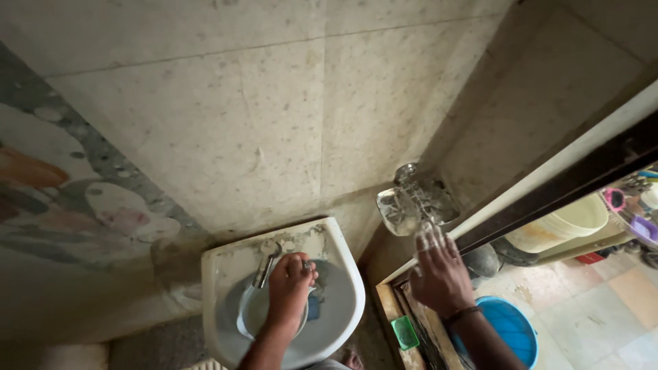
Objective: The person cleans a small bathroom sink and its surroundings by hand using water and a cloth, then rinses the area with a small cup.
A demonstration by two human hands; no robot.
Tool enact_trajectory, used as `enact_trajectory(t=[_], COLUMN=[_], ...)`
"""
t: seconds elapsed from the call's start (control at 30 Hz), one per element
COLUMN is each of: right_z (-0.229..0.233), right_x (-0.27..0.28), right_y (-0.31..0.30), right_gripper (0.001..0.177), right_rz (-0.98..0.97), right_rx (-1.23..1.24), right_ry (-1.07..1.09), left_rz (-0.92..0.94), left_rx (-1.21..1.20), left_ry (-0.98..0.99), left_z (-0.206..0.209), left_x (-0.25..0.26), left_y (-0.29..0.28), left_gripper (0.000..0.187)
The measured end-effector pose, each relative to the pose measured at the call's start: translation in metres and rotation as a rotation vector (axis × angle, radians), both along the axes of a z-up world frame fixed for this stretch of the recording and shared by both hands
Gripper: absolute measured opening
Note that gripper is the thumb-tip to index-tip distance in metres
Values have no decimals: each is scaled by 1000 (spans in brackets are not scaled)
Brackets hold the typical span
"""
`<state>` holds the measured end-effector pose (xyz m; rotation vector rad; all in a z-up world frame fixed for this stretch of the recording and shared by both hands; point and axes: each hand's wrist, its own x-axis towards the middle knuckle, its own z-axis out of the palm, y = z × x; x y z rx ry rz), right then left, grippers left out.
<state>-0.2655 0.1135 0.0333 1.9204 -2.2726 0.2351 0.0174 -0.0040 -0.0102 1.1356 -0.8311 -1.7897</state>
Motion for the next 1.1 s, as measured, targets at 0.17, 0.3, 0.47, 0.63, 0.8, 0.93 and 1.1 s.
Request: enact_trajectory(t=[0.17,0.3,0.47,0.63,0.8,0.93,1.1], right_z=[39,36,39,64,77,48,8], right_x=[13,8,0,18,35,57,14], right_y=[-39,-85,-55,-18,-17,-23,-42], right_gripper=[82,64,69,72,54,30,44], right_rz=[-250,-290,-121,-60,-337,116,102], right_rx=[28,228,427,435,246,-102,-76], right_ry=[231,678,882,710,-625,-626,-214], left_rz=[-51,-154,-178,-135,-245,-468,-609], left_rx=[8,-113,-152,-105,-58,215,325], left_ry=[-37,19,146,-86,276,654,521], left_z=[-8,-18,-15,-20,-31,4,41], left_x=[-10,-33,-30,-11,-36,-90,-98], left_y=[2,11,11,0,-1,5,-6], left_gripper=[15,19,12,16,37,56,58])
